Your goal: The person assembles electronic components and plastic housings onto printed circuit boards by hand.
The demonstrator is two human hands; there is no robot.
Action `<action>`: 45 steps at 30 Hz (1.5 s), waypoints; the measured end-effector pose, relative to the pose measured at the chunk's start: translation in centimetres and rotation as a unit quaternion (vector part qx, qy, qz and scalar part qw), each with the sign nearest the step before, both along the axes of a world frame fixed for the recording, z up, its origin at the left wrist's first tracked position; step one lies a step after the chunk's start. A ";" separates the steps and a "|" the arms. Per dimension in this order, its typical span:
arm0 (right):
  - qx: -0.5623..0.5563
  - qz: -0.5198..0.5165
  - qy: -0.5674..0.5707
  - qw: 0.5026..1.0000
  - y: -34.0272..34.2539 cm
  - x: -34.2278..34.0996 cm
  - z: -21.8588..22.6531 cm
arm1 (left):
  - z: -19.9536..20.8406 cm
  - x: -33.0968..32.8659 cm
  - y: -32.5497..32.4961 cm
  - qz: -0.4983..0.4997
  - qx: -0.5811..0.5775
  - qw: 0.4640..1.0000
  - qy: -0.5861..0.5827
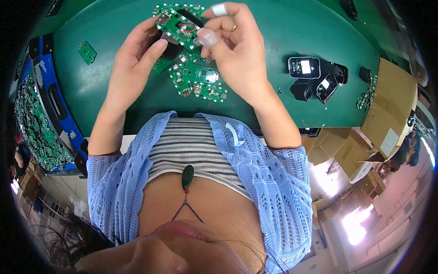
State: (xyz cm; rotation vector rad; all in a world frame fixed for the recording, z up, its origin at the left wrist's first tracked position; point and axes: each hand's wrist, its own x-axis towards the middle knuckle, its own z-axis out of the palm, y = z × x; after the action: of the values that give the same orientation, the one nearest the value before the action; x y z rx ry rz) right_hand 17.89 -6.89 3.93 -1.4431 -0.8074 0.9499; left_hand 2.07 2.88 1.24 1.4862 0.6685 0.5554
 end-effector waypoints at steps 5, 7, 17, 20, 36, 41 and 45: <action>0.008 -0.007 0.001 1.000 -0.7 -0.2 0.0 | 0.5 0.2 0.7 -0.056 -0.252 0.966 0.022; -0.003 -0.016 -0.037 0.999 -0.8 -0.5 0.0 | 0.1 0.5 0.6 -0.039 -0.234 0.971 0.005; 0.134 0.047 -0.147 0.979 -1.5 -2.7 -0.6 | 1.7 1.4 0.9 -0.072 -0.292 0.951 -0.069; 0.189 0.055 -0.417 0.887 -1.0 -1.8 -0.3 | 1.4 1.1 1.5 -0.105 -0.262 0.957 -0.063; 0.268 -0.037 -0.538 0.798 0.2 0.2 -0.6 | 1.6 1.5 -1.5 0.007 -0.258 0.959 -0.115; 0.230 -0.071 -0.552 0.798 0.7 0.8 -0.8 | 2.4 1.0 -1.6 -0.024 -0.254 0.963 -0.091; 0.225 -0.040 -0.548 0.805 0.7 0.5 -0.7 | 2.4 1.1 -1.7 -0.002 -0.183 0.981 -0.058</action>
State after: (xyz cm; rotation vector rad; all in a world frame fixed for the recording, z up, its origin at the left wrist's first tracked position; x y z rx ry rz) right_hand 18.35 -6.19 3.25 -1.5024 -1.6506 -0.2797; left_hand 3.15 1.16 3.62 1.1012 0.6378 0.4827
